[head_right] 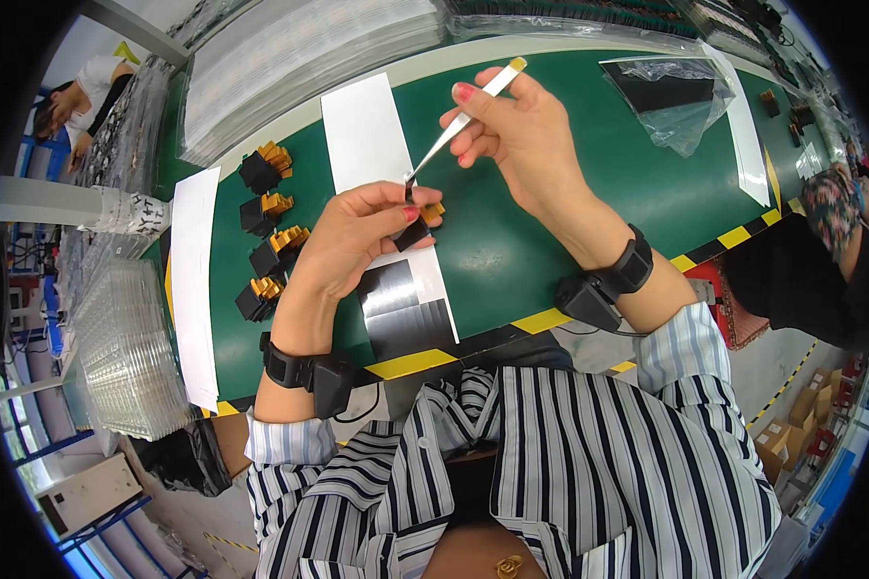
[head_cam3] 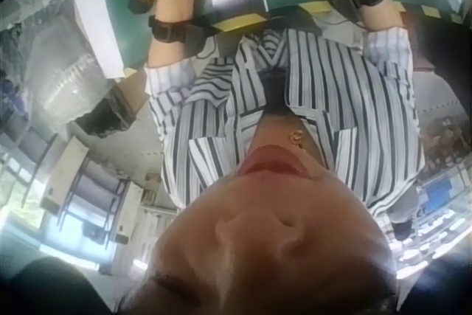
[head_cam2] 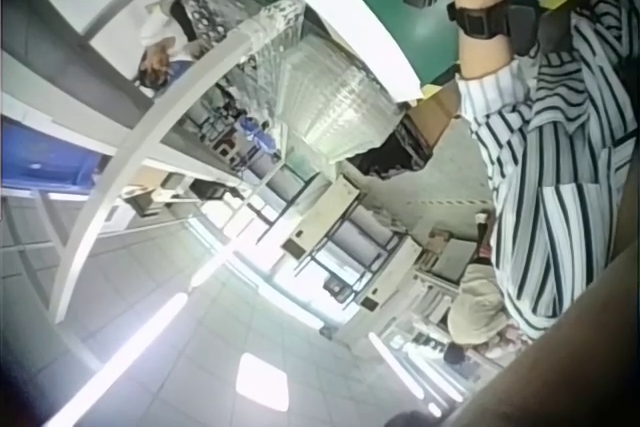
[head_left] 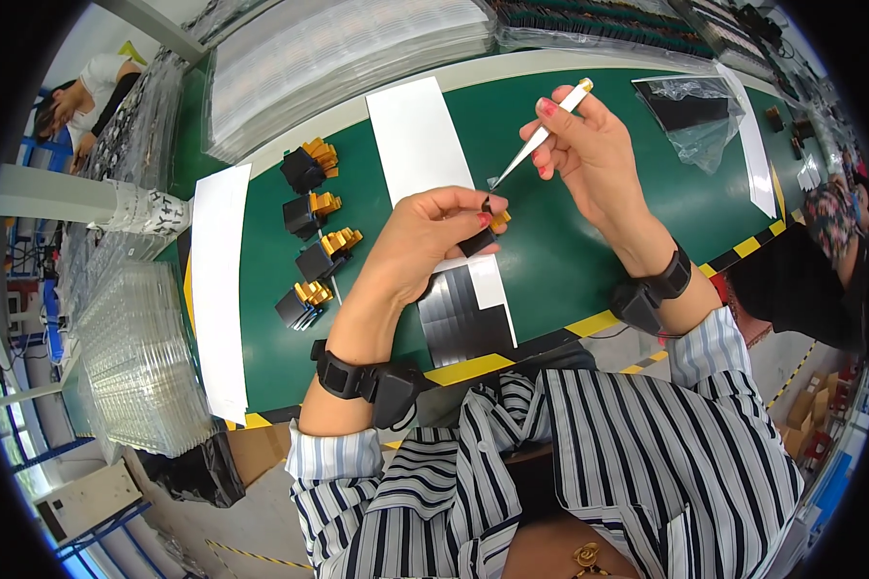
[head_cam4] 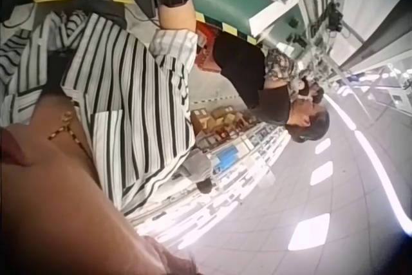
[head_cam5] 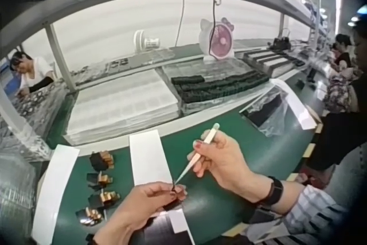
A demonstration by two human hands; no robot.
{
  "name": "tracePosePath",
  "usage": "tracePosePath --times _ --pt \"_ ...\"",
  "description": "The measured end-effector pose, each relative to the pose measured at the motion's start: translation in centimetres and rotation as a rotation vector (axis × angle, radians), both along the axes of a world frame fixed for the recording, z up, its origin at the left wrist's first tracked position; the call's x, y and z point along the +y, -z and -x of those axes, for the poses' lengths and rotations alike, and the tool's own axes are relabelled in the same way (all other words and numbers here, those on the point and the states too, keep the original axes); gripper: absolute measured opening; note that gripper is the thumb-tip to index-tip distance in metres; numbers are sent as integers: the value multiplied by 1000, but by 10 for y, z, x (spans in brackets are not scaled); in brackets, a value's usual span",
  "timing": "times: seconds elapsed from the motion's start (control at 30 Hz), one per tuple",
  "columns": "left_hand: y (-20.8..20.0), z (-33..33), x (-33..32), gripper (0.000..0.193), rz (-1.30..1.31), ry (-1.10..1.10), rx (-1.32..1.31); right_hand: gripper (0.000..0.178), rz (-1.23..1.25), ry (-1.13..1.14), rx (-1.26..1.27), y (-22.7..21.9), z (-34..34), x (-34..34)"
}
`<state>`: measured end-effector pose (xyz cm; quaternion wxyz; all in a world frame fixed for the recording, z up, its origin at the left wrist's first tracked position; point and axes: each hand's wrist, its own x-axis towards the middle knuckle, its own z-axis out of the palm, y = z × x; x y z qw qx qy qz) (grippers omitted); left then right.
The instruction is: The person peels a black strip from a sheet using tweezers, applies it to a small electronic component, and presses it down by hand. After repeating this process for several components, they place the finished items onto a growing pile on the work surface.
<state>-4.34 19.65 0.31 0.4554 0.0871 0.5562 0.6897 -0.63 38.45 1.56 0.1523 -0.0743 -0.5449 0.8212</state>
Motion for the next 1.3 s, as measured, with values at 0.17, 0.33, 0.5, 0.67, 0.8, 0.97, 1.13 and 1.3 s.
tracePosePath --times 0.17,0.33,0.5,0.67,0.8,0.97,1.13,1.3 --pt "2 -1 -1 42 -141 -92 148 16 26 -13 6 1 2 6" --pt "0 4 -1 46 -69 -223 116 18 -68 22 114 -5 -4 1" --pt "2 8 -2 43 -42 -271 67 20 -136 12 102 -3 -7 -1" --pt "3 7 -1 38 -30 -268 127 21 -297 58 209 2 -7 -5" --pt "6 5 -1 32 5 -246 267 22 -379 96 300 5 -10 -7" --pt "6 2 1 30 -1 -257 247 22 -419 64 386 8 -11 -6" --pt "6 2 3 28 -13 -307 162 22 -446 79 406 9 -13 -7" --pt "-3 -2 3 23 60 -246 171 22 -524 59 456 7 -13 -11"
